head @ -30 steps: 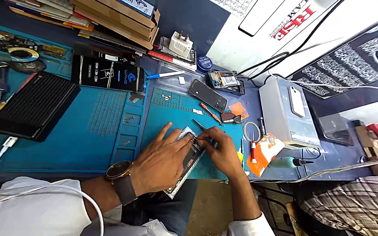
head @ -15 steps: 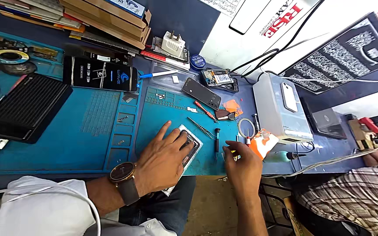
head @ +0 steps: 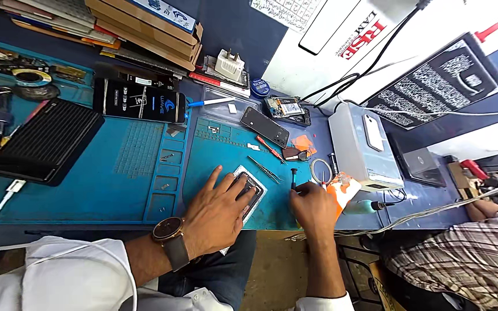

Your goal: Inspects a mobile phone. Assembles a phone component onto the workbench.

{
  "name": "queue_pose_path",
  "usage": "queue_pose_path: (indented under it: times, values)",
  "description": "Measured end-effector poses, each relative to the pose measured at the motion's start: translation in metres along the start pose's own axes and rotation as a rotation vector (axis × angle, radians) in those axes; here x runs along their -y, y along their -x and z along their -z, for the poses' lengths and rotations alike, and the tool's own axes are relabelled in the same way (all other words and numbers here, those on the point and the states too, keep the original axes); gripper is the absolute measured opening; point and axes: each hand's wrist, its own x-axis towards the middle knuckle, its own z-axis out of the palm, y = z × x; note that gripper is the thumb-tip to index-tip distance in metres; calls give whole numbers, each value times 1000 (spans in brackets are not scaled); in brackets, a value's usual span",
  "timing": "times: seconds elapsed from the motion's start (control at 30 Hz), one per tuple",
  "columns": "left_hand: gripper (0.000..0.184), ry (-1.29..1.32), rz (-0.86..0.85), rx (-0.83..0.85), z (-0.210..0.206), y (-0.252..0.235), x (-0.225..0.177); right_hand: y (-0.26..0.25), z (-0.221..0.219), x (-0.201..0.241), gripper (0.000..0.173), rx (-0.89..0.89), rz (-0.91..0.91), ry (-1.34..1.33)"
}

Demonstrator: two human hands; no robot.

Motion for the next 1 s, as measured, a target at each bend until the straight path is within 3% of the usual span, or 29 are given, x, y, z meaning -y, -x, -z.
queue_pose_path:
  times: [0.1, 0.17, 0.3, 0.5, 0.7, 1.0]
  values:
    - [58, 27, 34, 17, -1, 0, -4, 0, 8, -17, 12, -43, -71, -614]
    - [71, 48, 78, 30, 0, 1, -10, 13, 12, -16, 6, -51, -110, -1070]
    - [94, 35, 148, 113, -2, 3, -24, 31, 7, -18, 20, -50, -125, -1563]
    - [86, 38, 90, 156, 0, 0, -22, 42, -2, -20, 21, -64, -114, -1685]
    - [94, 33, -70, 278, 21, -8, 4, 45, -8, -25, 18, -88, -153, -1685]
    - [89, 16, -127, 310, 29, -14, 19, 38, 5, -20, 13, -151, -105, -1365]
